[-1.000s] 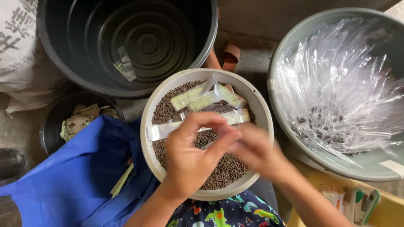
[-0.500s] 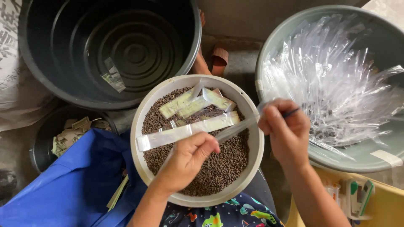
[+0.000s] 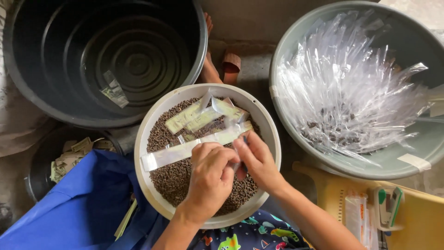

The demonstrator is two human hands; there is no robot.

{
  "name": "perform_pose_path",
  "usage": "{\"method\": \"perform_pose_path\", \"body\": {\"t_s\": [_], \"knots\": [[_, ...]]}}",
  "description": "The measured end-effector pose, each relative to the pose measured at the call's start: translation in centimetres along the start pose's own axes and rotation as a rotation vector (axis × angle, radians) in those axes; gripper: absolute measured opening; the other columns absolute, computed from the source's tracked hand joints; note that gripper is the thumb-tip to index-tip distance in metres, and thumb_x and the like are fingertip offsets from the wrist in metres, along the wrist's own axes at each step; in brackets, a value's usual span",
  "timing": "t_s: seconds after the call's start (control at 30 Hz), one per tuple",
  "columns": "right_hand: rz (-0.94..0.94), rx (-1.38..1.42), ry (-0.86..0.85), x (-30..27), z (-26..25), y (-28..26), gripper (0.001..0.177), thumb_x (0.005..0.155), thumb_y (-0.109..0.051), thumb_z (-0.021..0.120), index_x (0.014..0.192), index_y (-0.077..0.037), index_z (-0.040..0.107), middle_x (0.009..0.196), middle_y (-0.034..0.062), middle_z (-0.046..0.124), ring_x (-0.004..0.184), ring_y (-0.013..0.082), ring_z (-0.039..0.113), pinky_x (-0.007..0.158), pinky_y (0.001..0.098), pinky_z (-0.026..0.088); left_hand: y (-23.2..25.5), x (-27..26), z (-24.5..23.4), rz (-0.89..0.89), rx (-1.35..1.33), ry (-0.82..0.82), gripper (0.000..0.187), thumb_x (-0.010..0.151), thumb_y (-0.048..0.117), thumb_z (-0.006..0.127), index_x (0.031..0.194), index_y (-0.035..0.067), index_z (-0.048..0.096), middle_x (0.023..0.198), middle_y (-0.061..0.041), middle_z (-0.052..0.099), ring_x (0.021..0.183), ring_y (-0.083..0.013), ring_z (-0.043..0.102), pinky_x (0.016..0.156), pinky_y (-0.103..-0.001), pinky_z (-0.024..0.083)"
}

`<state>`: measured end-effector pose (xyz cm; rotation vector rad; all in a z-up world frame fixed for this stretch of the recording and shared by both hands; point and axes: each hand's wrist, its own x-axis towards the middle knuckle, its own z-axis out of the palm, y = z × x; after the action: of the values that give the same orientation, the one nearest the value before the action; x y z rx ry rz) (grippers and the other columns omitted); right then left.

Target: Sorting and retrieving small sealed packets from a large bowl of pellets, occasionally using a small tool to assist in moving items.

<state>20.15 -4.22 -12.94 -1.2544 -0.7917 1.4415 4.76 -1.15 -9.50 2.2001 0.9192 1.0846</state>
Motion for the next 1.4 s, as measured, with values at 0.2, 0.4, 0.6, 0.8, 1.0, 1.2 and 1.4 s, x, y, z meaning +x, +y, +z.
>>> {"method": "perform_pose_path", "body": {"t_s": [0.2, 0.4, 0.6, 0.8, 1.0, 1.2, 1.4], "knots": [[0.022, 0.053, -0.121, 0.1, -1.4, 2.7, 0.012, 0.099, -0.013, 0.066, 0.103, -0.002, 0.065, 0.073, 0.0023, 0.059, 0.053, 0.0055, 0.047, 0.044, 0.0192, 0.037, -2.5, -0.9, 0.8, -0.031, 0.168, 0.207, 0.028, 0.089, 0.002, 0.073, 0.113, 0.004, 0.059, 0.113, -0.006, 0.068, 0.1, -0.0186, 0.063, 0.1, -0.037, 0.049], [-0.01, -0.03, -0.06, 0.1, -2.8, 1.1, 0.008, 0.092, -0.007, 0.07, 0.096, 0.0, 0.07, 0.088, 0.0014, 0.063, 0.068, 0.0038, 0.051, 0.059, 0.017, 0.039, -0.6, -0.7, -2.4, -0.522, -0.49, -0.131, 0.021, 0.085, 0.004, 0.075, 0.103, 0.005, 0.064, 0.082, -0.002, 0.069, 0.07, -0.0103, 0.061, 0.065, -0.024, 0.054], [0.066, 0.021, -0.243, -1.1, -3.1, -0.3, 0.019, 0.099, -0.021, 0.067, 0.09, -0.004, 0.068, 0.066, -0.0018, 0.054, 0.055, 0.0053, 0.045, 0.047, 0.0206, 0.035, -4.1, -1.5, 0.2, -0.34, -0.24, -0.232, 0.019, 0.079, -0.003, 0.076, 0.092, 0.01, 0.069, 0.094, -0.002, 0.071, 0.074, -0.0101, 0.064, 0.061, -0.019, 0.058], [-0.258, -0.46, -0.026, -1.3, -0.9, 1.7, 0.018, 0.098, -0.021, 0.065, 0.098, -0.005, 0.075, 0.064, 0.009, 0.067, 0.059, 0.0167, 0.059, 0.059, 0.0321, 0.051, -3.4, 0.6, -0.9, -0.421, -0.539, 0.017, 0.008, 0.097, 0.011, 0.068, 0.094, 0.005, 0.072, 0.069, -0.011, 0.069, 0.063, -0.0216, 0.064, 0.063, -0.031, 0.054], [-0.406, -0.618, -0.021, -1.7, -4.4, 2.0, 0.01, 0.09, -0.018, 0.072, 0.094, -0.009, 0.076, 0.06, 0.0077, 0.063, 0.051, 0.0196, 0.057, 0.053, 0.0339, 0.052, -3.3, 5.3, -3.6, -0.357, -0.466, 0.445, 0.015, 0.102, 0.013, 0.067, 0.093, 0.002, 0.07, 0.065, -0.007, 0.064, 0.057, -0.0093, 0.054, 0.055, -0.02, 0.048], [-0.465, -1.03, 0.387, -1.4, -11.7, 0.6, 0.003, 0.09, -0.017, 0.079, 0.09, -0.02, 0.078, 0.066, 0.0047, 0.066, 0.067, 0.0285, 0.067, 0.069, 0.0354, 0.054, -5.6, 8.0, 1.7, -0.246, -0.45, 0.367, 0.015, 0.103, 0.015, 0.062, 0.097, 0.003, 0.07, 0.07, -0.008, 0.066, 0.064, -0.0153, 0.059, 0.062, -0.025, 0.051], [-0.381, -1.435, 0.621, 1.4, -27.5, 5.6, 0.009, 0.1, -0.013, 0.077, 0.103, -0.005, 0.077, 0.111, 0.0129, 0.062, 0.069, 0.027, 0.055, 0.066, 0.0394, 0.048, -7.2, 2.8, 10.6, -0.024, 0.483, -0.334, 0.004, 0.09, 0.006, 0.067, 0.094, 0.004, 0.068, 0.102, -0.015, 0.068, 0.092, -0.0252, 0.062, 0.088, -0.042, 0.05]]}}
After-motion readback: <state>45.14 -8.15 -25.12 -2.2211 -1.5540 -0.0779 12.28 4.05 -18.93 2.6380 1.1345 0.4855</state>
